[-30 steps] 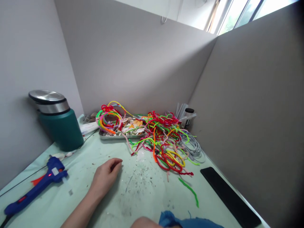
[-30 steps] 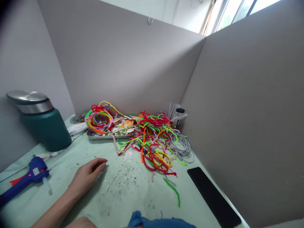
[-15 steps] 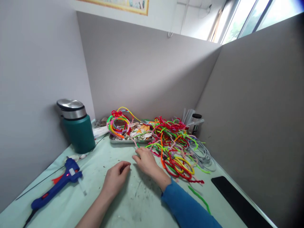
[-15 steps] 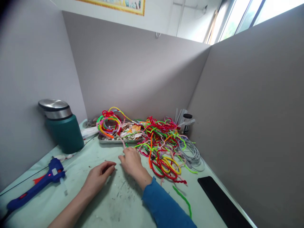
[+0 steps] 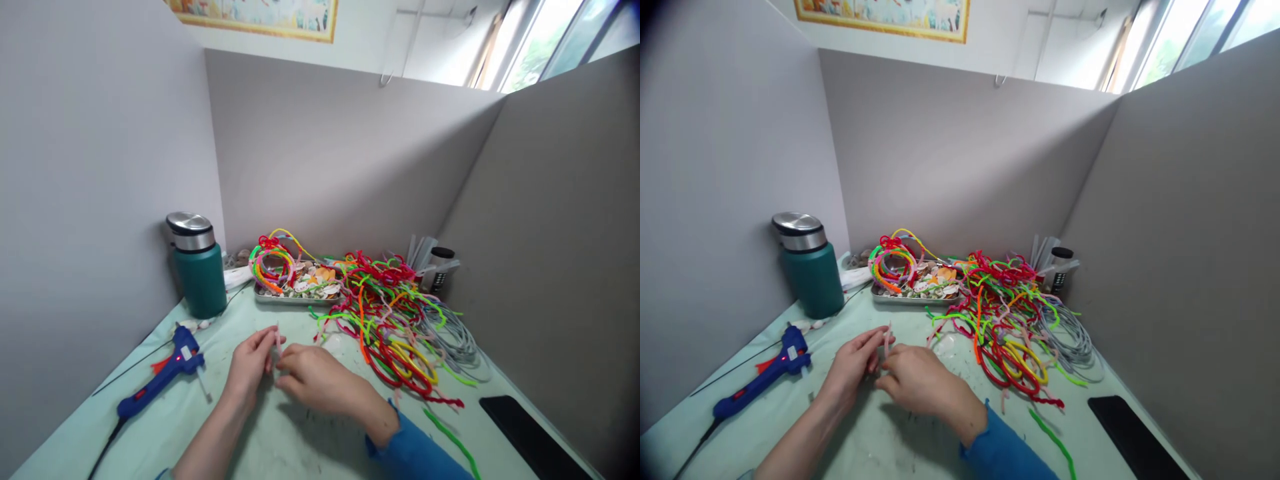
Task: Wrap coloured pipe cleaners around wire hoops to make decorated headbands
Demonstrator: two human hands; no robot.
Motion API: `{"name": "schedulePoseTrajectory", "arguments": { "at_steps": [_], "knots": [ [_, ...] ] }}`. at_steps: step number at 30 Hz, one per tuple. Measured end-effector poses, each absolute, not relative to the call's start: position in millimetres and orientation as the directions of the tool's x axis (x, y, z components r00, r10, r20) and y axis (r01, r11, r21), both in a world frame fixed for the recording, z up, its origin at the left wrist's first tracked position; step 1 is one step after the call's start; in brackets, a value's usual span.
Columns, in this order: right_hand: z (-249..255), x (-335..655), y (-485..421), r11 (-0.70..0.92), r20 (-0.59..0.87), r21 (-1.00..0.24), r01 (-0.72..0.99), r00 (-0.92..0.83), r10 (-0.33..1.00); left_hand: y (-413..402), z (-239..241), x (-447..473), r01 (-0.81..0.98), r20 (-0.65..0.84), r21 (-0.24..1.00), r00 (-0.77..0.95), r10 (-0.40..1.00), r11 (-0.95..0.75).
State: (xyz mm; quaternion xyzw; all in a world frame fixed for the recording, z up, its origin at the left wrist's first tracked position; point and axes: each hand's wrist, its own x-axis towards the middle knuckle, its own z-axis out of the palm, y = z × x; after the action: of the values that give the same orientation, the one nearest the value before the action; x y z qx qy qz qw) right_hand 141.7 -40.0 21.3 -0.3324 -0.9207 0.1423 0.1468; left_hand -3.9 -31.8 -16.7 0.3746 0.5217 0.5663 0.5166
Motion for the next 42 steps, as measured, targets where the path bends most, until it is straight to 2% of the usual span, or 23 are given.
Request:
{"name": "schedulePoseTrajectory", "arguments": {
  "at_steps": [3,7,9,11,13,15,21,27,31,35,42],
  "knots": [
    [24.6,141.9,-41.9,0.774,0.142,-0.352,0.526,-0.787,0.600,-32.9,-16.1,-3.8,-0.239,-0.113,0.968,-0.157,0.981,0.073],
    [31.6,152.9,-31.6,0.763,0.133,-0.472,0.442,-0.820,0.557,-32.3,-17.4,-2.8,-0.275,-0.097,0.959,-0.073,0.993,0.073],
    [34.7,160.7,-22.6,0.675,0.177,-0.539,0.504,-0.716,0.675,-32.0,-17.4,-2.1,-0.267,-0.102,0.959,-0.032,0.994,0.090],
    [35.3,166.6,-14.0,0.557,0.258,-0.604,0.570,-0.522,0.813,-32.5,-16.9,-0.8,-0.242,-0.107,0.965,-0.004,0.994,0.103],
    [32.6,167.9,-8.4,0.491,0.322,-0.666,0.562,-0.377,0.868,-33.7,-16.0,1.3,-0.212,-0.115,0.971,0.009,0.993,0.114],
    [27.5,164.6,-6.7,0.483,0.360,-0.701,0.524,-0.324,0.875,-35.3,-14.7,3.7,-0.187,-0.134,0.973,0.023,0.991,0.136],
    [19.3,156.9,-6.7,0.518,0.428,-0.666,0.538,-0.293,0.855,-38.0,-10.3,8.0,-0.152,-0.130,0.979,0.047,0.990,0.136],
    [24.9,179.1,7.8,0.381,0.390,-0.720,0.580,-0.116,0.913,-37.6,-8.1,6.6,-0.134,-0.152,0.979,0.002,0.988,0.151],
    [23.2,175.5,4.7,0.404,0.346,-0.711,0.575,-0.215,0.913,-37.5,-10.1,6.5,-0.135,-0.153,0.979,0.016,0.988,0.153],
    [16.9,161.4,-4.0,0.518,0.411,-0.656,0.549,-0.315,0.855,-38.3,-13.0,6.7,-0.129,-0.145,0.980,0.037,0.989,0.149],
    [10.7,151.4,-9.6,0.539,0.439,-0.615,0.575,-0.319,0.840,-37.6,-15.7,8.6,-0.071,-0.162,0.984,0.051,0.985,0.166]
  ]
}}
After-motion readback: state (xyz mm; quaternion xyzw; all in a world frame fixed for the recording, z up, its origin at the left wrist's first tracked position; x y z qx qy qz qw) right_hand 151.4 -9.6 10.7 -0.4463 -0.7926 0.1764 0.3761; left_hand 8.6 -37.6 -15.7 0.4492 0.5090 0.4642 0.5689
